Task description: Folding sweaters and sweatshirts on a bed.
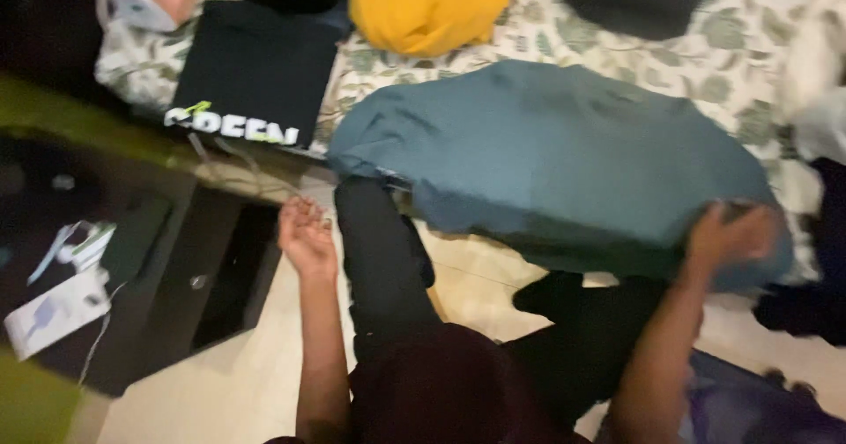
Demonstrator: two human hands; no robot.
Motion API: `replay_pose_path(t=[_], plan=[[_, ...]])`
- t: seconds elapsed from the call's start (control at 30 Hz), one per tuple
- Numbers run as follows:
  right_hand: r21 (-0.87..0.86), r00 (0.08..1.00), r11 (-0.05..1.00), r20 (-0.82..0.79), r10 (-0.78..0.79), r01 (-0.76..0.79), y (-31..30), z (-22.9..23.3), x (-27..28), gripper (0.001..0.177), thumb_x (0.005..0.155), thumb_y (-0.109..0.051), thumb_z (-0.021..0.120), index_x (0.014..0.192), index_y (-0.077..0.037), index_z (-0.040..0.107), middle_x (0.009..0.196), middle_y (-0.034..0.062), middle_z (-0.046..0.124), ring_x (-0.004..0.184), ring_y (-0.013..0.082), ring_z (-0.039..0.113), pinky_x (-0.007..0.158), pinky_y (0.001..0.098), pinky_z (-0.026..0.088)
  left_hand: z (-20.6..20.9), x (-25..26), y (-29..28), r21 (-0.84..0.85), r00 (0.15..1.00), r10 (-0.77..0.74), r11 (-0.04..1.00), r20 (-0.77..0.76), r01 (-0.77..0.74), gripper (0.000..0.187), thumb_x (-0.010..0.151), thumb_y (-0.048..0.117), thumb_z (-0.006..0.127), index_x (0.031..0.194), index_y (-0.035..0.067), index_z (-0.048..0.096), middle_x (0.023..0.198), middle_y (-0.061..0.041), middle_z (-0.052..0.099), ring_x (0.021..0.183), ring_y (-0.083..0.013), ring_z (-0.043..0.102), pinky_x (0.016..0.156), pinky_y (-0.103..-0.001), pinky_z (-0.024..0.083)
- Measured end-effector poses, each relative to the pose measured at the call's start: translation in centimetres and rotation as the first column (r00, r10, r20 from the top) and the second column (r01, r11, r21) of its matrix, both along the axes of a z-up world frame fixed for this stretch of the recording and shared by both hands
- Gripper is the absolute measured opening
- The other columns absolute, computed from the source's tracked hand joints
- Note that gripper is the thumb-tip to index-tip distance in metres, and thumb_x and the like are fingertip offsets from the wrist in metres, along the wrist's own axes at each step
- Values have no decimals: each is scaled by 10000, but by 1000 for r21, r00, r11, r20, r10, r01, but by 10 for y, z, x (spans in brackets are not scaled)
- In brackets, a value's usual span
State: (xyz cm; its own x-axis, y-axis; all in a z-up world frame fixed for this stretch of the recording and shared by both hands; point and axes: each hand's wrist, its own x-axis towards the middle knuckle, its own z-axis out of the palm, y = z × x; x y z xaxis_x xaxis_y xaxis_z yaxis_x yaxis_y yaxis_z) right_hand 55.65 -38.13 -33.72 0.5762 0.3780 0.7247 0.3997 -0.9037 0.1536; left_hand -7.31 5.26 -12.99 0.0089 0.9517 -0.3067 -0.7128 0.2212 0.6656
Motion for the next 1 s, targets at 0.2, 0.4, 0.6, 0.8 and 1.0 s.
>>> replay_pose_path(t=[0.2, 0.4, 0.6, 0.8, 1.0], plan=[[722, 890, 684, -375, 260, 105, 56, 137, -65, 411, 984, -176, 779, 1293, -87, 523, 1318, 115, 530, 1226, 323, 530, 1019, 492, 409, -11, 126, -48, 187, 922, -311, 916, -231, 356, 79, 1021, 100, 611, 1088, 61, 593, 992, -62, 676, 876, -168, 647, 773, -312, 497], [459, 875, 842, -482, -32, 284, 26, 161, -76, 557, 885, -204, 842, 1324, 1, 566, 1293, 233, 588, 1184, 416, 564, 967, 544, 426, -23, 165, -66, 328, 699, -581, 620, -418, 712, 95, 990, 54, 662, 1055, 23, 601, 955, -62, 657, 885, -142, 623, 842, -312, 516], [459, 552, 840, -797, 246, 290, 47, 133, -97, 624, 892, -295, 745, 1394, 31, 565, 1347, 298, 602, 1242, 419, 590, 1032, 486, 468, -20, 184, -60, 146, 345, -601, 355, -721, 923, 206, 976, 162, 679, 1107, 3, 681, 1013, -90, 721, 950, -164, 671, 885, -339, 542], [531, 138, 698, -740, 658, -481, 191, 122, -376, 989, 827, -244, 798, 1561, 86, 224, 1596, 299, 287, 1489, 417, 349, 1199, 523, 336, -49, 220, -38, -184, -132, -587, 29, -799, 982, 646, 1146, 408, 564, 1565, -22, 325, 1612, -116, 356, 1397, -223, 325, 1108, -440, 281], [928, -782, 353, -305, 544, -116, 190, 201, -370, 664, 1003, -145, 705, 1582, -66, 390, 1330, 140, 606, 1203, 180, 618, 1026, 331, 551, -15, 146, -31, -244, -76, -748, 117, -660, 963, 699, 875, 441, 744, 1391, 19, 534, 1323, -91, 664, 1184, -215, 621, 1031, -369, 503]])
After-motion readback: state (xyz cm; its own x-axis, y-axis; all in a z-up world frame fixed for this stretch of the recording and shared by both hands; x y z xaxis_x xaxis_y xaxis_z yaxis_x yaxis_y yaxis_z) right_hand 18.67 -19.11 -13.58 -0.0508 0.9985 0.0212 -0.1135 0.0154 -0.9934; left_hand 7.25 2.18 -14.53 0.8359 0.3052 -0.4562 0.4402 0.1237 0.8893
